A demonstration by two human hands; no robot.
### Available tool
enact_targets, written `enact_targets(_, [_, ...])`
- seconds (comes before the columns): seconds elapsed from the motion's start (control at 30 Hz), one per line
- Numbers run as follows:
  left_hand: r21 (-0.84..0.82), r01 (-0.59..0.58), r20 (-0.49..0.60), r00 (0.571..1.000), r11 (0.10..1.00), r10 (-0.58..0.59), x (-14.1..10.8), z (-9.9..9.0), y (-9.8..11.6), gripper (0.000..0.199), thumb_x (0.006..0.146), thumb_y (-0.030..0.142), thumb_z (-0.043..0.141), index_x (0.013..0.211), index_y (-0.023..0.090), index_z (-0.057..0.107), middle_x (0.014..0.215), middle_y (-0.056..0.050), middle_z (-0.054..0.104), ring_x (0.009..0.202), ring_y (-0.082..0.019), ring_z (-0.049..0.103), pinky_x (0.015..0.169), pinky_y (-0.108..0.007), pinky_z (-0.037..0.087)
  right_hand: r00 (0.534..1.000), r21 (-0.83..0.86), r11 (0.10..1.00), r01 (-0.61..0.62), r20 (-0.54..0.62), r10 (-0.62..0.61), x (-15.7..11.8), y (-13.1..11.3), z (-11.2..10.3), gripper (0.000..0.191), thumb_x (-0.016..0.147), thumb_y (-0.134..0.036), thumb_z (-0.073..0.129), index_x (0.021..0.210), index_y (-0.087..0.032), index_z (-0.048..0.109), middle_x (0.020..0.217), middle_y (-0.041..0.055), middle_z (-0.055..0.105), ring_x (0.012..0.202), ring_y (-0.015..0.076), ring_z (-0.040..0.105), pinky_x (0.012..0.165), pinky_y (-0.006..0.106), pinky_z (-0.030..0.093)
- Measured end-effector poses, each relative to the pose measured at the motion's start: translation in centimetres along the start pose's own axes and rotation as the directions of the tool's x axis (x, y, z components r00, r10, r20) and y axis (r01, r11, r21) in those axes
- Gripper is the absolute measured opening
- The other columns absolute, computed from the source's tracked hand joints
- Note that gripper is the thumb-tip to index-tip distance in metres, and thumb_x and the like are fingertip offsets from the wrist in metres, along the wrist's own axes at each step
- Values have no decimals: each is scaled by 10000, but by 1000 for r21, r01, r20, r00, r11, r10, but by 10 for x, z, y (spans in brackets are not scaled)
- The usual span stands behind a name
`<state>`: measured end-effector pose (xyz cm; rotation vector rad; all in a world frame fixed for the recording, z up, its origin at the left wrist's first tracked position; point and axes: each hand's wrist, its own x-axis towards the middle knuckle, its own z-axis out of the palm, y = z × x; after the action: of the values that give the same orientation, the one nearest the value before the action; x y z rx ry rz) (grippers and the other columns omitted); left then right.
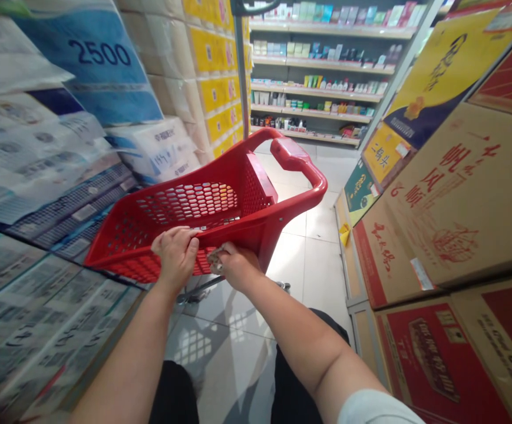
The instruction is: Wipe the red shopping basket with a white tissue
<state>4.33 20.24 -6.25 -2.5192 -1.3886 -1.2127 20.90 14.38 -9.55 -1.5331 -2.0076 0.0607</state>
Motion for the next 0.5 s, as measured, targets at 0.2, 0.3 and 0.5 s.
enact_targets(0.2, [-1, -17, 34, 999, 1000, 17, 7, 2, 0, 304, 962, 353, 358, 1067, 233, 617, 1058, -42, 666, 1128, -229, 487, 1022, -439, 275, 987, -174, 976, 132, -70, -146, 2, 5, -3, 183, 900, -227, 569, 1047, -220, 678, 1032, 39, 650, 867, 181, 579, 769, 277, 458])
enact_targets(0.3, [30, -35, 62, 998, 999, 33, 5, 2, 1, 290, 960, 340, 378, 1098, 232, 609, 1079, -47, 662, 1148, -231, 488, 1033, -443, 263, 983, -185, 974, 132, -103, -153, 3, 5, -7, 182, 884, -219, 599, 1043, -223, 685, 1004, 41, 647, 854, 195, 545, 770, 299, 439])
enact_targets(0.5, [104, -102, 62, 993, 989, 96, 2, 6, 4, 385, 958, 291, 418, 1331, 280, 514, 1282, -49, 604, 1236, -227, 469, 1076, -437, 248, 964, -167, 975, 147, -196, -179, 4, 2, -6, 186, 937, -238, 542, 1067, -205, 670, 1022, 62, 648, 995, 218, 492, 882, 337, 387])
